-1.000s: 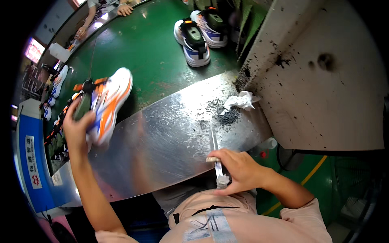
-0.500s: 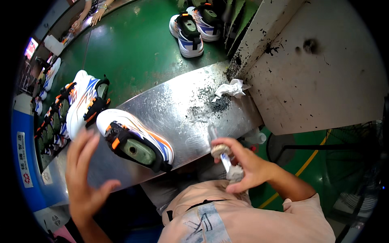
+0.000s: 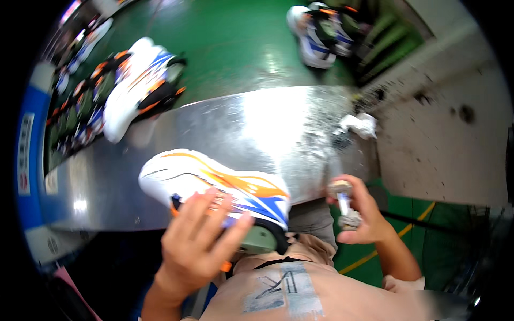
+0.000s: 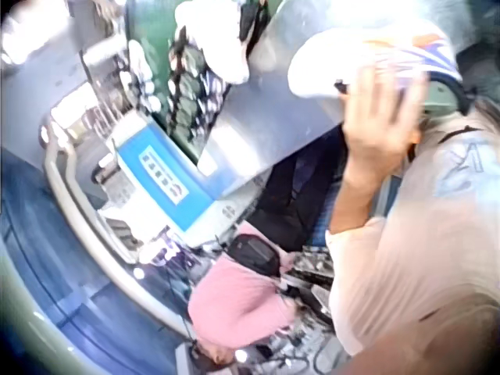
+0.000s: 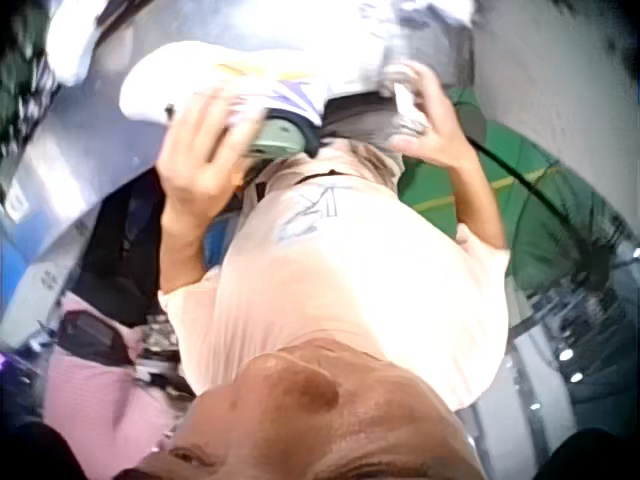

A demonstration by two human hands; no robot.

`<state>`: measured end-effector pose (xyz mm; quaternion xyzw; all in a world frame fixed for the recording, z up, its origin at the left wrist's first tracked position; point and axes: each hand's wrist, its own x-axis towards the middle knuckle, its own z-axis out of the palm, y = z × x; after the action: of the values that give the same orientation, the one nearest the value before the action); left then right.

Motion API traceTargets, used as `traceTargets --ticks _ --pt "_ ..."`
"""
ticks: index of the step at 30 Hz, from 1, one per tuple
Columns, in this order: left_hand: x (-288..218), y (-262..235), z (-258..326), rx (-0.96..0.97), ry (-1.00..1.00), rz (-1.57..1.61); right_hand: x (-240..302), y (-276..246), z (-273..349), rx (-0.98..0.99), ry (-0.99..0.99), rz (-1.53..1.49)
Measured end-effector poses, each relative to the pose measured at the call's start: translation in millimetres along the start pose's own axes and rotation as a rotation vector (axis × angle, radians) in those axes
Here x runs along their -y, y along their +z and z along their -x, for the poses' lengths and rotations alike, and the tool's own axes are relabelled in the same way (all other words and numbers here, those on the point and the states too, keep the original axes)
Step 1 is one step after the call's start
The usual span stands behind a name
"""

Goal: The person injects a liquid substance into the sole of a white, orange, and blue sneaker using a syringe. They repeatedly pick up shoes from a conveyor belt, insert the syringe needle into the shoe's sole, and dispense the liquid. The person also refills the syringe from a white bottle and wipes the needle with a cloth during the process.

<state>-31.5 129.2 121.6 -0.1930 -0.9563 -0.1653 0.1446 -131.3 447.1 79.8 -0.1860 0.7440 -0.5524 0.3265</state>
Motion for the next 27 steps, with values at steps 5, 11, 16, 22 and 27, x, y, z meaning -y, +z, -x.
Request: traceTargets --ticks 5,11,16,22,27 --pt "-8 27 22 -0.152 -0.017 0.047 36 4 5 -0.007 0.151 -0.278" --pt "-10 41 40 -0.246 -0.040 0.107 144 44 -82 0.304 0.164 -0.529" --pt "-13 47 41 -0.284 -0.020 0.149 152 85 -142 0.722 0.186 -0.838" --pt "-14 64 47 -0.383 -0.054 0.148 147 122 -172 0.793 0.274 -0.786" --pt "-11 64 42 -0.415 -0.052 0.115 148 128 -180 0.781 0.304 -0.762"
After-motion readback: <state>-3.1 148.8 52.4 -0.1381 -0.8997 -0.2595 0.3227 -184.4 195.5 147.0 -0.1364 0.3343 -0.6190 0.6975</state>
